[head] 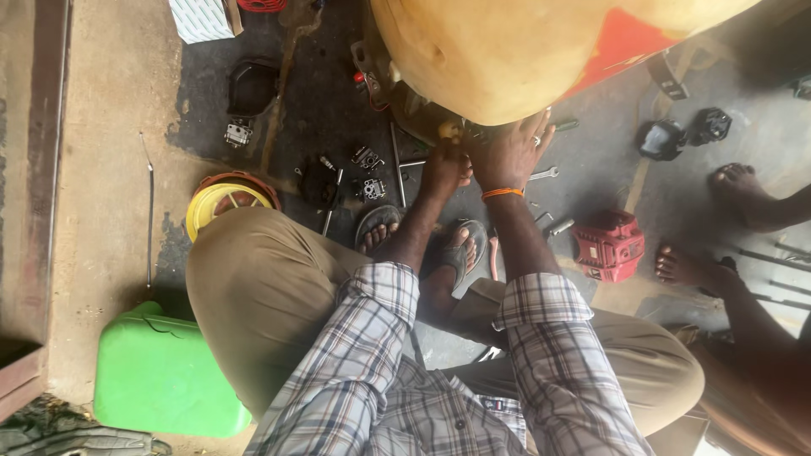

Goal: The person sits on a low stool and uses a wrench to tighten bolts on the engine of a yellow and red motorized vehicle. They manipulate the tool with both hands to secure components near the fuel tank.

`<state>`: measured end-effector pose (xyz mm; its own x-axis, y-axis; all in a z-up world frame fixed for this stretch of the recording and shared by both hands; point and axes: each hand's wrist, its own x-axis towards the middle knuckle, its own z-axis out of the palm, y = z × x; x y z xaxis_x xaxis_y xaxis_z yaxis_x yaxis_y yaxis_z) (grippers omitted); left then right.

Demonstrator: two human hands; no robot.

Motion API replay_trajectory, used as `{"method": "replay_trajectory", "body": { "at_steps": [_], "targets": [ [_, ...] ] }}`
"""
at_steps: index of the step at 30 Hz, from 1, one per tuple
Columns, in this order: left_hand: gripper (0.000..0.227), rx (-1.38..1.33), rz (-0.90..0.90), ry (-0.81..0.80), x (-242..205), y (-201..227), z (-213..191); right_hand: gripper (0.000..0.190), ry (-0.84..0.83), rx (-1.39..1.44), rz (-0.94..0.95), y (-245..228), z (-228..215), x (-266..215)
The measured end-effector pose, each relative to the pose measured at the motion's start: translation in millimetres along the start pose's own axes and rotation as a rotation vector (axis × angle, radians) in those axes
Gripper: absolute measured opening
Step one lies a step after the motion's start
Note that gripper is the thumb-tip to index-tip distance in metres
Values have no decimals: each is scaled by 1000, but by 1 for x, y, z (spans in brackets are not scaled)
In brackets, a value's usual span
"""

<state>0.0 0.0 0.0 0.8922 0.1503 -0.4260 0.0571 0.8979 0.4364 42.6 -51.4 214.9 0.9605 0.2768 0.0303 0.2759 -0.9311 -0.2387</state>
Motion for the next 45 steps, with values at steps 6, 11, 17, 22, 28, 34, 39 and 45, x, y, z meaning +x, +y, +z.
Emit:
{"method": "replay_trajectory", "body": {
  "at_steps": [6,11,17,22,28,34,39,45],
  "targets": [
    [17,534,146,109,-33,38,33,96,8,34,9,0,3,4],
    [17,841,326,90,-58,60,52,95,-51,-5,29,-1,0,4],
    [18,1058,373,222,-65,68,61,97,-90,25,94,-6,-2,6],
    [25,1325,505,295,-72,75,70,102,-53,99,107,-6,-7,-1],
    [43,1383,493,548,-74,90,21,106,-123,38,152,-4,1,7],
    [37,1536,474,990,-100,149,-77,97,-134,-6,98,-3,3,7],
    [77,1544,-46,1330,-117,167,-139,107,-131,139,-152,28,-48,1],
    [99,1599,-53,1237,-117,153,-160,83,-655,19,-300,75,-199,-27]
  ]
}}
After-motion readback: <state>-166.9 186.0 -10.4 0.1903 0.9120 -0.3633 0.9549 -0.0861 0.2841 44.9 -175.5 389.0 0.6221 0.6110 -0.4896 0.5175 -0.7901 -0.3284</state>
